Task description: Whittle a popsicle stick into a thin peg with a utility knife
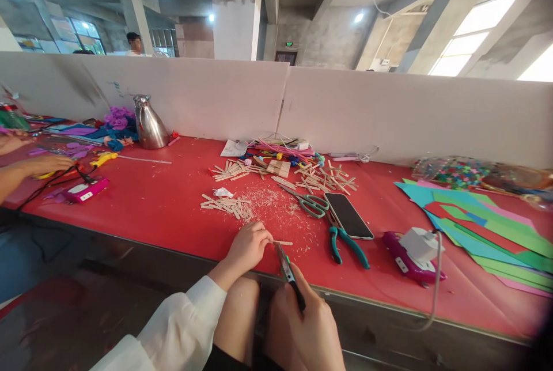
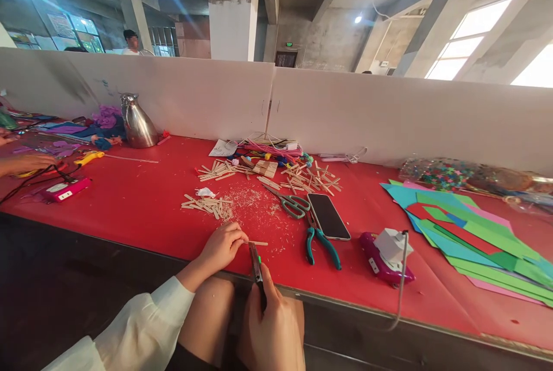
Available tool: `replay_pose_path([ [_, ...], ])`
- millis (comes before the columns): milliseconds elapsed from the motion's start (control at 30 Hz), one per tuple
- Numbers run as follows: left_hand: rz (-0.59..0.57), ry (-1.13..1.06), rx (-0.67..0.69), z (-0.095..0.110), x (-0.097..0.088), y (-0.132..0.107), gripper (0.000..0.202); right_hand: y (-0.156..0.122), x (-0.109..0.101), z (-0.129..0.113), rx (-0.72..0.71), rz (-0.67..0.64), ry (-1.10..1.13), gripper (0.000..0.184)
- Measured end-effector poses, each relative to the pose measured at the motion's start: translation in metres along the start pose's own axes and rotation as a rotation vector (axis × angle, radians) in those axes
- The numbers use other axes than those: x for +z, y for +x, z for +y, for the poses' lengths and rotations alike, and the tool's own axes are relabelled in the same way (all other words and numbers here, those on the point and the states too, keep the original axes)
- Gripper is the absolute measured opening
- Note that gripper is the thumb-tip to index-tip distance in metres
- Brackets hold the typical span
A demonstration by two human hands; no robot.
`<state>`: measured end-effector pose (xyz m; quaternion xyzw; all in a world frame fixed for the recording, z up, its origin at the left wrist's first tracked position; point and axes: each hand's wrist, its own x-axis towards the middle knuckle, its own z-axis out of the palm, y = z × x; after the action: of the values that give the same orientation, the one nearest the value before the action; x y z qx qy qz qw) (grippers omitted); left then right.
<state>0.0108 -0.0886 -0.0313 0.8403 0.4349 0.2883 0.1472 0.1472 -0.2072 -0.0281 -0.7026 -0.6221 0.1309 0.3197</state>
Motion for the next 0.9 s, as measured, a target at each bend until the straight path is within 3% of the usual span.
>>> replay_pose_path([
  [167, 0.019, 0.004, -0.009, 0.0, 0.0, -0.001, 0.021, 0.002, -0.008, -0.009, 0.017, 0.016, 0.192, 0.042],
  [367, 0.037, 0.04, -0.004, 0.003, -0.001, -0.002, 0.019, -0.003, -0.013, -0.011, 0.257, 0.12, 0.142, 0.043],
  [667, 0.047, 0.075, 0.029, 0.004, -0.003, -0.002, 0.013, 0.001, -0.014, 0.01, 0.192, 0.042, 0.084, 0.043],
  [900, 0.054, -0.002, 0.033, 0.005, -0.006, -0.002, 0.009, -0.003, -0.014, 0.011, 0.163, 0.1, 0.001, 0.038],
])
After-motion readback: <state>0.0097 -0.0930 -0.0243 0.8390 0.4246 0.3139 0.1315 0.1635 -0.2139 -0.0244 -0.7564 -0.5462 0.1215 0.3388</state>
